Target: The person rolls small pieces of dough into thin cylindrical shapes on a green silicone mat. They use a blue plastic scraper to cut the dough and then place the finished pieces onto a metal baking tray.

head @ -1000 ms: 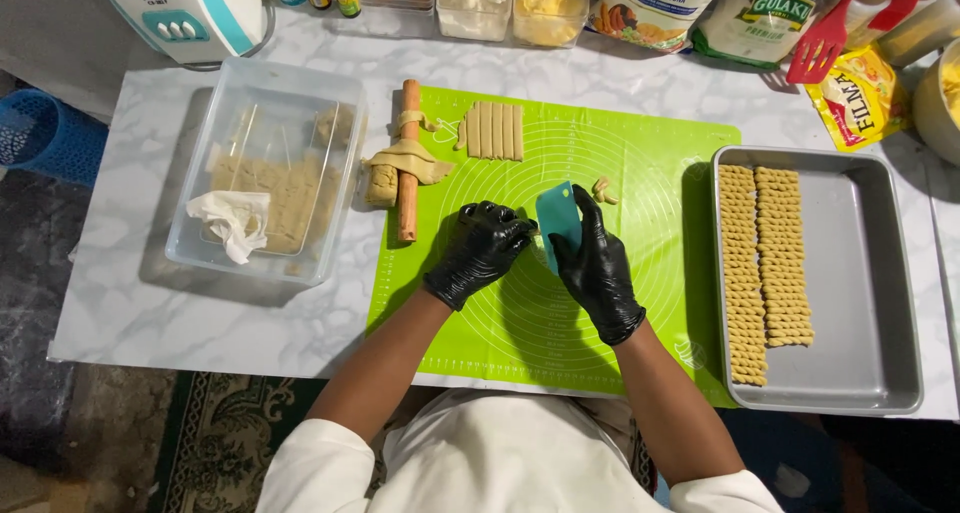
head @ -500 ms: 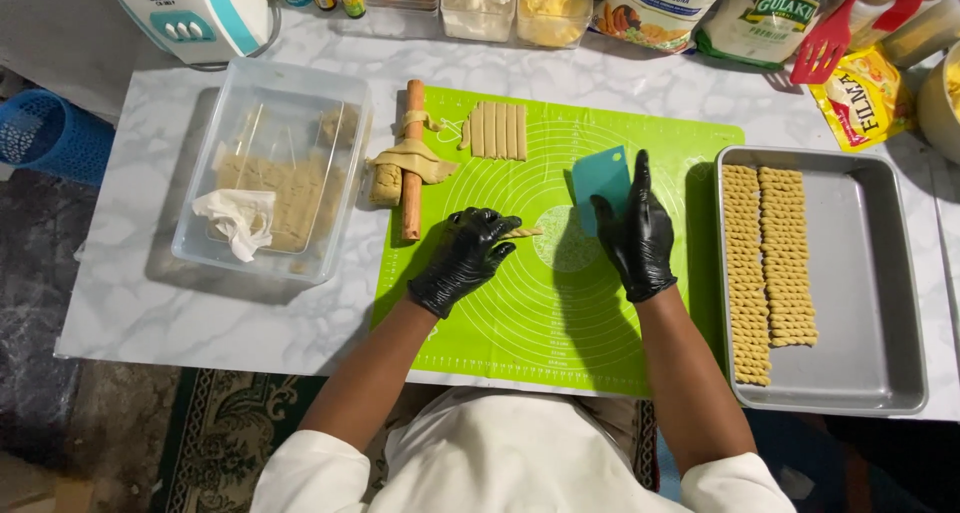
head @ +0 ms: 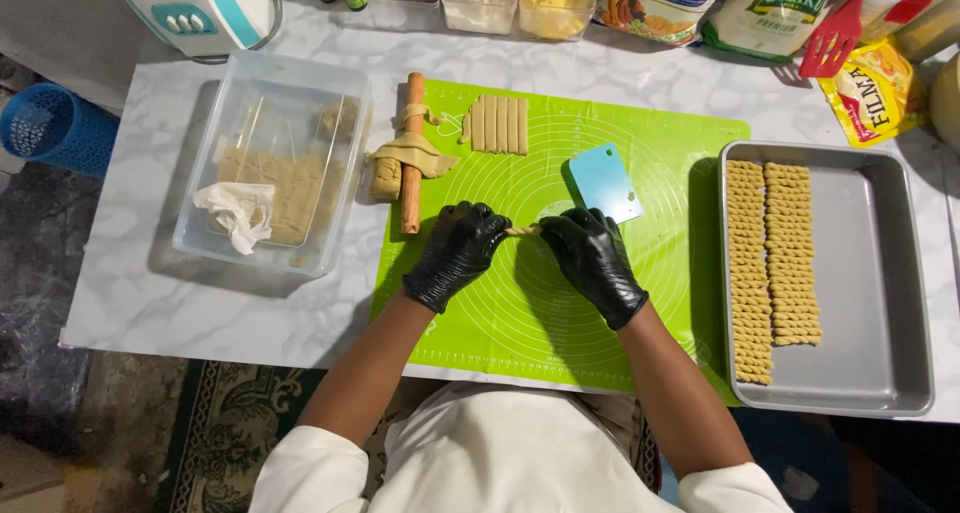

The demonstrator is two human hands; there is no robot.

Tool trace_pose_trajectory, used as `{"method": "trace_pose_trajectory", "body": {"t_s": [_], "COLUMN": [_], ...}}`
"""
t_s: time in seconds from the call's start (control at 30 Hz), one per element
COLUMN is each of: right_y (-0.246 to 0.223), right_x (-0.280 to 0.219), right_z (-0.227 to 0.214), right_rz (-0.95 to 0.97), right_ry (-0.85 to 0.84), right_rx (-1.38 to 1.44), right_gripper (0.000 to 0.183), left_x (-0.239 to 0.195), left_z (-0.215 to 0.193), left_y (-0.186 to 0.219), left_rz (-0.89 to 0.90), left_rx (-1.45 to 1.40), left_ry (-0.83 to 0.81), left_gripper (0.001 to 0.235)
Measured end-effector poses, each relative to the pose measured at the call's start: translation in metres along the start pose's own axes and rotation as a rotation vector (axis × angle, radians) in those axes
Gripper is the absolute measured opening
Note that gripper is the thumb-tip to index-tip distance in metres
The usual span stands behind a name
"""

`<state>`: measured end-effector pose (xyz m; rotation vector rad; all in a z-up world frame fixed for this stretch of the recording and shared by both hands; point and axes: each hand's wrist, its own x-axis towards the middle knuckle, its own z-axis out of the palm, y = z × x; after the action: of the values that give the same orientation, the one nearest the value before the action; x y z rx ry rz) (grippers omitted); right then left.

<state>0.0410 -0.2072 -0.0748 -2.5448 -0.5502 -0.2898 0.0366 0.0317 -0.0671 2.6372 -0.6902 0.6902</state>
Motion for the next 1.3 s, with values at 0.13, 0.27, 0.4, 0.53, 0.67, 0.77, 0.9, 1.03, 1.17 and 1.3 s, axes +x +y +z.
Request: {"method": "trace_pose_trajectory", "body": {"t_s": [0.13, 0.27, 0.4, 0.53, 0.67, 0.77, 0.9, 1.03, 1.17, 1.3], "right_y": [-0.013, -0.014, -0.005, 0.041, 0.084, 0.118, 0.142, 0.134, 0.163, 0.156], "right_x": [-0.022, -0.058, -0.093, -0.149, -0.195, -0.224, -0.241, -0.235, -0.245, -0.241], "right_z": [-0.048, -0.103, -0.173, -0.207, -0.229, -0.227, -0.223, -0.224, -0.209, -0.212], "right_rz": [0.002, 0.116, 0.242, 0.245, 0.326, 0.376, 0.391, 0.557, 0.417, 0.386], "right_ry": [0.101, 0.157, 0.186, 0.221, 0.205, 0.188, 0.130, 0.151, 0.182, 0.188], "right_rx": [0.090, 0.178, 0.247, 0.191, 0.018, 0.099, 0.107, 0.291, 0.220, 0.157], "right_gripper": [0.012, 0.014, 0.009, 0.015, 0.013, 0.015, 0.014, 0.012, 0.032, 0.031], "left_x": [0.007, 0.026, 0.052, 0.075, 0.083, 0.074, 0.070, 0.068, 0.066, 0.069], "left_z": [-0.002, 0.018, 0.045, 0.066, 0.095, 0.129, 0.136, 0.155, 0.164, 0.156], "left_y": [0.033, 0.083, 0.148, 0.222, 0.291, 0.325, 0.342, 0.352, 0.359, 0.358], "left_rz": [-0.001, 0.051, 0.165, 0.252, 0.285, 0.285, 0.162, 0.264, 0.266, 0.289], "left_rx": [-0.107, -0.502, -0.793, -0.745, -0.871, -0.918, -0.983, -0.652, -0.506, -0.403], "left_ry": [-0.016, -0.053, -0.055, -0.031, -0.115, -0.077, -0.200, -0.105, -0.094, -0.057], "left_gripper": [0.015, 0.009, 0.007, 0.009, 0.016, 0.023, 0.044, 0.019, 0.018, 0.014]}}
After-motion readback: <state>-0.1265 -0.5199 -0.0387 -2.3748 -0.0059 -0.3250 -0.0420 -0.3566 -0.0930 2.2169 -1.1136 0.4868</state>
